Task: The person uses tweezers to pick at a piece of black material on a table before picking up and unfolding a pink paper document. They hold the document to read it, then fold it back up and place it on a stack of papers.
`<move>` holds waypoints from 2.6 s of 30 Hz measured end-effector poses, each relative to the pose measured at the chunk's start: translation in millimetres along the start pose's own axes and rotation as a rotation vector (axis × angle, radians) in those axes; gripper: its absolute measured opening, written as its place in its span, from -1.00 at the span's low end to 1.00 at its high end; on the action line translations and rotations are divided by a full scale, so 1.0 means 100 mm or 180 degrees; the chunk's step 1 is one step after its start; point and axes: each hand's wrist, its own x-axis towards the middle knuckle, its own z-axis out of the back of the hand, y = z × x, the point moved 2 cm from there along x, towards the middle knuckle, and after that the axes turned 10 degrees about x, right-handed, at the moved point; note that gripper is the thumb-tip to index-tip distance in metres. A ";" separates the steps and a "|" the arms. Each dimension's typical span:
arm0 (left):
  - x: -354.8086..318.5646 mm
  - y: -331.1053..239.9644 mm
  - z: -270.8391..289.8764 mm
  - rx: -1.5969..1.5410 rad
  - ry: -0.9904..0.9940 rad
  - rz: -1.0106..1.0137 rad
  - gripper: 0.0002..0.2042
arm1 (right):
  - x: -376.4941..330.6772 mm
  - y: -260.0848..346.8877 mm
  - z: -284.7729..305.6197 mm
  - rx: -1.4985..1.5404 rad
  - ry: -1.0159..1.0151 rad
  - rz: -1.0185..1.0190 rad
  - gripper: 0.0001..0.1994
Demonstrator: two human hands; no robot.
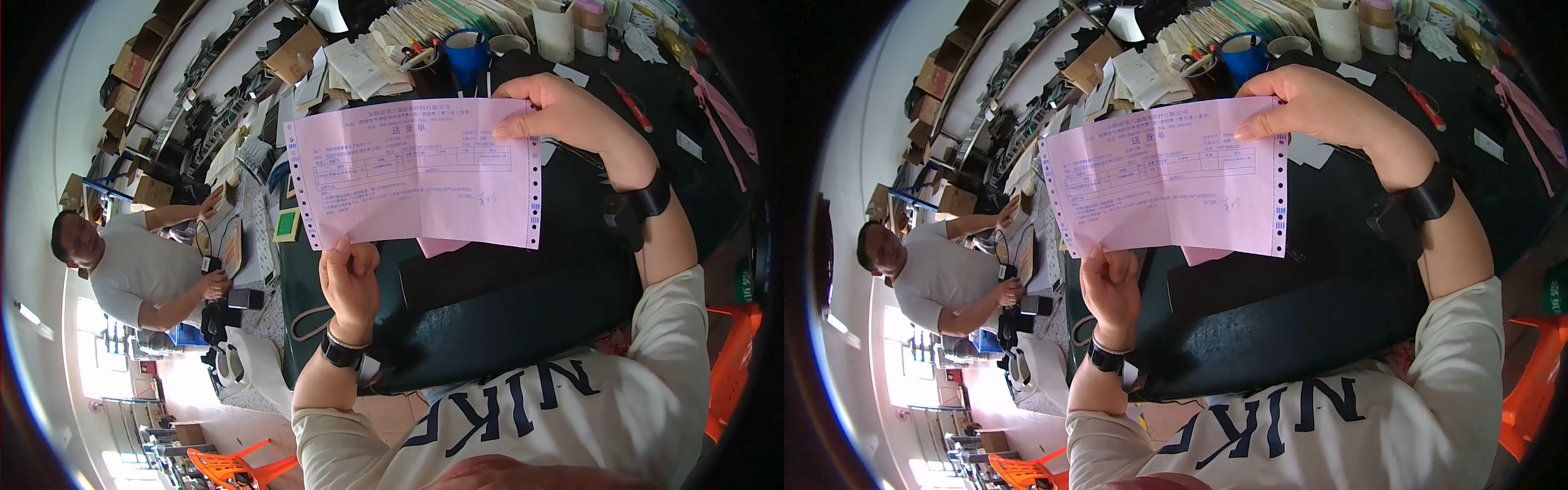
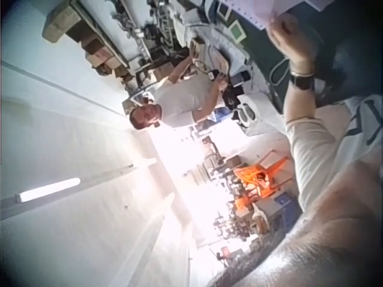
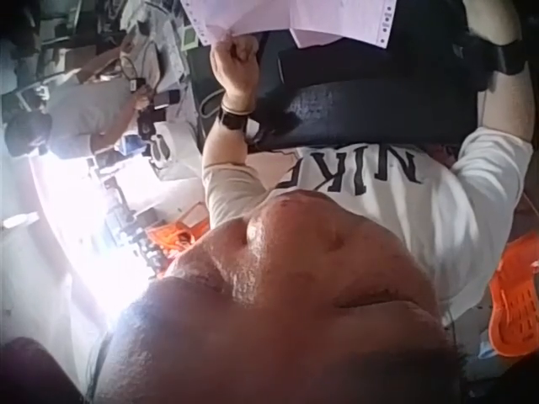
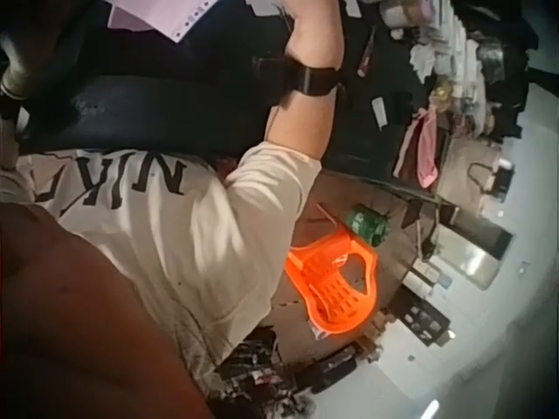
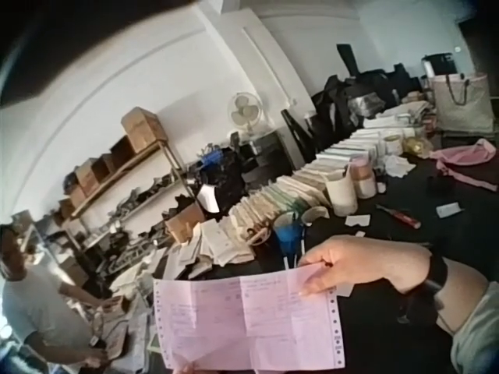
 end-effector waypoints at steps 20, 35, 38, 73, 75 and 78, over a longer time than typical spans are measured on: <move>0.01 0.00 0.01 0.0093 0.0269 -0.0080 -0.64 | 0.00 0.01 -0.04 -0.0108 -0.0085 -0.0033 -0.70; -0.08 -0.02 -0.10 -0.0183 0.0493 0.0135 -0.64 | 0.05 -0.10 -0.14 0.0041 0.0071 -0.0101 -0.69; -0.13 0.04 -0.07 -0.0334 0.0998 0.0052 -0.58 | 0.07 -0.08 -0.20 0.0019 0.0146 -0.0192 -0.70; -0.12 0.25 -0.18 0.1254 0.1206 0.1443 -0.62 | -0.04 -0.52 -1.01 0.0873 0.1018 -0.1099 -0.45; -0.11 0.19 -0.21 0.1166 0.1271 0.1653 -0.57 | -0.03 -0.59 -1.00 0.0336 0.0913 -0.0603 -0.46; -0.05 0.22 -0.15 0.1015 0.1238 0.1684 -0.52 | 0.04 -0.69 -0.92 0.0063 0.0647 -0.0410 -0.47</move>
